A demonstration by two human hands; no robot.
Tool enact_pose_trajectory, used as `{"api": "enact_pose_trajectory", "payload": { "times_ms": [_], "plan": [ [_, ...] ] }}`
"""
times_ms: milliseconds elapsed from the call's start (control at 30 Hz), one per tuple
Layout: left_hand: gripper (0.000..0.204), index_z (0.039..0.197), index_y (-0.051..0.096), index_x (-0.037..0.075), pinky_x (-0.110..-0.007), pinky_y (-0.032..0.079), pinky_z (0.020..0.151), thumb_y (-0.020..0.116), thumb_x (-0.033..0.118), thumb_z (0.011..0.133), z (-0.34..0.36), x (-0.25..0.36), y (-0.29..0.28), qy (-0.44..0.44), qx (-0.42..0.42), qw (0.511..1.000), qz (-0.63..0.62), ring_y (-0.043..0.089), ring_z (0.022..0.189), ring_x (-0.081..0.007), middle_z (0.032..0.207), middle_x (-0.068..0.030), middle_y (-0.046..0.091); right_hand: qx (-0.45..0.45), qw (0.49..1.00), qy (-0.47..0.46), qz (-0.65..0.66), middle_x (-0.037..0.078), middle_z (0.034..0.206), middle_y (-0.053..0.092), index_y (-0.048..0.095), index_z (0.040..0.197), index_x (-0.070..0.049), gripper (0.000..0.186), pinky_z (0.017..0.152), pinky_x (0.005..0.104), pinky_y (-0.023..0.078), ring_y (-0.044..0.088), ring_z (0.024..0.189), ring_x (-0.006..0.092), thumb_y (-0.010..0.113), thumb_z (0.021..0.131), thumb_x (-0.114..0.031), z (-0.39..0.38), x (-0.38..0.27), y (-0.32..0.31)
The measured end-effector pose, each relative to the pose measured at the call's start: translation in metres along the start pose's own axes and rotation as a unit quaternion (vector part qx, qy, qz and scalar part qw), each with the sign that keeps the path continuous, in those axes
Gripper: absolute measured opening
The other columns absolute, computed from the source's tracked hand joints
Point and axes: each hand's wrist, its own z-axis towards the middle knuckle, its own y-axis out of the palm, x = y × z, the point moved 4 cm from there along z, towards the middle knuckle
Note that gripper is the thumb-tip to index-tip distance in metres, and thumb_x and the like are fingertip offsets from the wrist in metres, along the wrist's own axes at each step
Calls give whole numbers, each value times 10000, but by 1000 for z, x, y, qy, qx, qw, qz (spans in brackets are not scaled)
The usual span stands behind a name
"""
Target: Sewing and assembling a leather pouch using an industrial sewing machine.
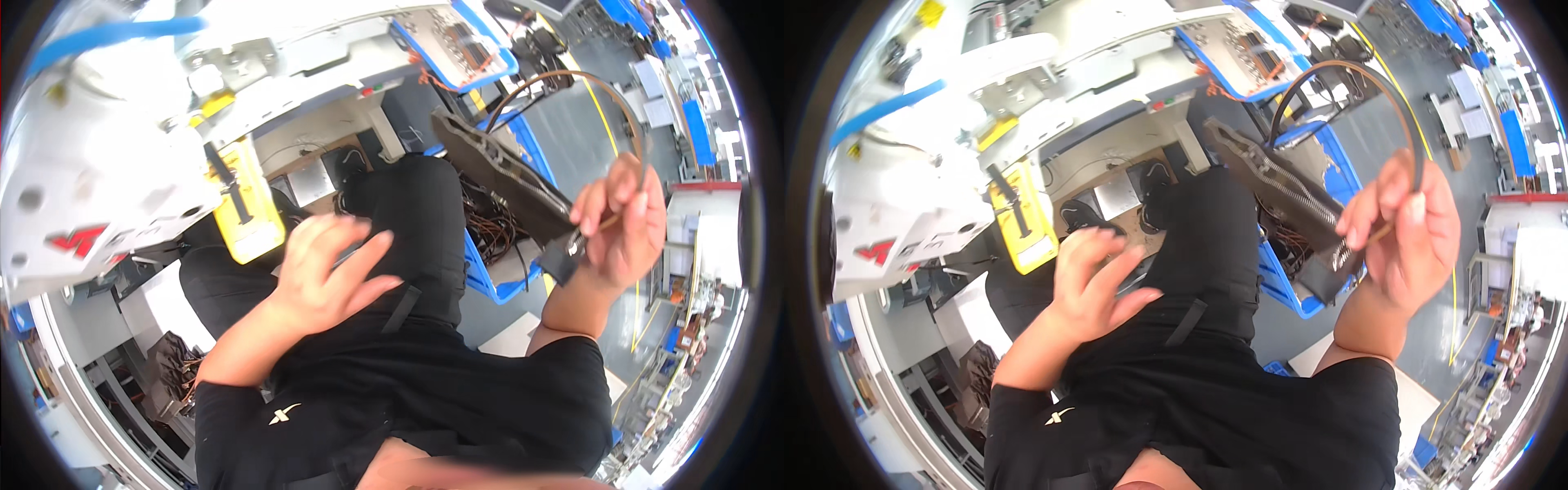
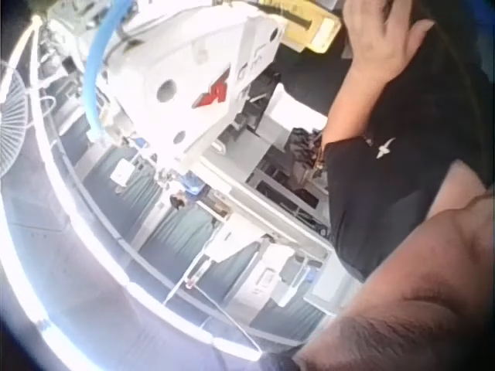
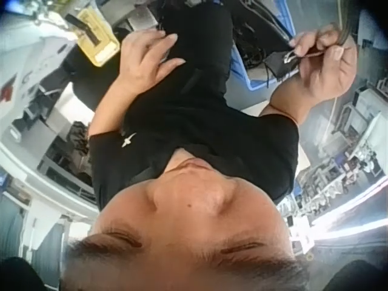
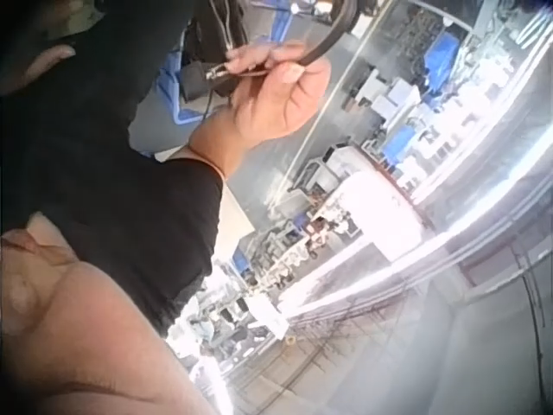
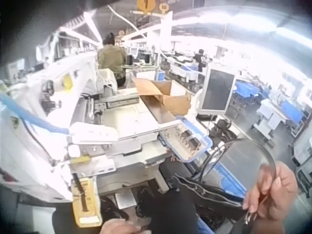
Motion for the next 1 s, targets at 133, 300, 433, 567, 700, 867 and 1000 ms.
{"api": "enact_pose_trajectory", "payload": {
  "times_ms": [133,300,433,567,700,867,1000],
  "plan": [
    [618,1213,667,76,-513,479,954,909,300,691,31,3,-11,-1,31,999,-28,606,1129,-368,1262,-141,602,-55,990,-16,126,83,873,461,480,999,12,282,587,382,565,575,579,183,509,1084,-256,4,-18,42],
    [329,1107,654,16,-356,509,847,816,132,845,-9,-12,-2,-207,-152,912,-322,654,1053,-259,1088,-94,684,-43,966,22,254,75,906,485,491,1032,0,240,592,406,576,601,635,209,440,1111,-221,16,8,70],
    [278,1111,648,-18,-310,516,814,764,149,920,-76,-6,2,-285,-64,847,-445,660,966,-197,1137,-101,692,58,950,188,242,44,873,569,573,1032,-38,230,678,397,568,600,658,179,482,1099,-239,16,64,71],
    [260,1066,685,-8,-262,502,753,774,188,920,-116,-5,-6,-346,-83,738,-574,631,870,-131,1213,-144,659,69,917,291,263,30,837,598,605,1034,-49,227,692,378,566,626,703,157,490,1097,-235,-11,117,63],
    [228,889,708,34,-318,465,797,793,246,885,-118,-6,-35,-281,-114,784,-541,582,848,-175,1213,-156,598,186,884,374,208,30,883,651,661,1037,-47,261,711,314,533,648,795,151,552,1073,-281,-34,186,68],
    [287,801,664,17,-409,426,871,691,275,925,-101,-12,-57,-201,-32,835,-511,561,856,-282,929,-123,621,-80,838,534,78,67,966,682,688,1134,-18,330,787,272,513,633,881,134,596,1050,-324,-38,230,100],
    [613,1384,540,-84,-345,485,994,511,440,1067,-102,-13,-58,-375,136,623,-673,643,1149,-237,1222,-149,682,-112,919,353,-137,46,1013,655,668,1191,-21,310,846,307,503,616,943,130,559,1054,-276,-34,186,131]
  ]
}}
